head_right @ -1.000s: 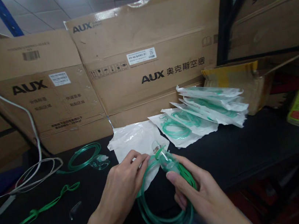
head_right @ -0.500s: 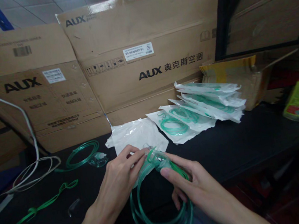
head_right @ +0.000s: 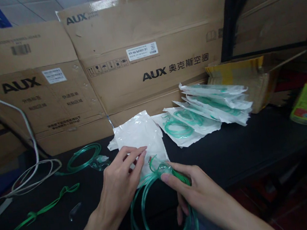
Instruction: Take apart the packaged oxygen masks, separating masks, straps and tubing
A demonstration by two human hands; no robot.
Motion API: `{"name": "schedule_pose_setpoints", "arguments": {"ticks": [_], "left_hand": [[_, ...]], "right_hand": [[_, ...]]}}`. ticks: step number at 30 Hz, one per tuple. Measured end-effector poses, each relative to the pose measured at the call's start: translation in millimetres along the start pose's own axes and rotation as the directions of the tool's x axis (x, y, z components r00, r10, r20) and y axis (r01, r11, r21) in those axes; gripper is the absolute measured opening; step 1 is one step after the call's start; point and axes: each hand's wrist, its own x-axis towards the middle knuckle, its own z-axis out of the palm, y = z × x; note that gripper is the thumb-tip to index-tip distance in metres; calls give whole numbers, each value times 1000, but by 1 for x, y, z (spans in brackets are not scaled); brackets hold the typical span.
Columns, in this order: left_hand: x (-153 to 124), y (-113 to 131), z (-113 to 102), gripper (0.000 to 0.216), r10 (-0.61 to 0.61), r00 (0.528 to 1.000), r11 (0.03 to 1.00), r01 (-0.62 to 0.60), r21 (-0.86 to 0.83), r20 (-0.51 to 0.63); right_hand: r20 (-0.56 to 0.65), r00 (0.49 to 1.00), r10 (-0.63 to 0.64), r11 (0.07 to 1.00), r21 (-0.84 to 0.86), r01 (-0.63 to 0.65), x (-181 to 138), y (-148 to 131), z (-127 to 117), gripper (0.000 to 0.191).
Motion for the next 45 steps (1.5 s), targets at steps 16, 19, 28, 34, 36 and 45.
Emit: {"name": "schedule_pose_setpoints", "arguments": {"ticks": [16, 19, 28, 34, 36, 45], "left_hand": [[-13, 1, 5, 32, 138, 989, 982, -130, -138, 49], [-13, 0, 4, 35, 145, 989, 979, -140, -149, 28], [-17, 4, 7, 33, 285, 958, 954, -281, -107, 24], [-16, 3, 7, 31, 207, 975, 972, -196, -132, 82], [-16, 3, 7, 31, 215, 974, 967, -200, -160, 77], [-17, 1, 8, 30, 187, 973, 970, -161, -183, 134]], "right_hand": [[19, 998, 59, 940, 335, -62, -3, -5, 15, 63], [69, 997, 45, 930, 362, -67, -5, -7, 14, 60], [-103, 994, -26, 909, 411, 66, 15, 7, 25, 61], [-83, 997, 7, 815, 578, 43, 12, 8, 21, 40], [-88, 996, -10, 824, 564, 58, 11, 8, 21, 38], [-150, 981, 123, 722, 692, 16, 9, 6, 24, 24]]}}
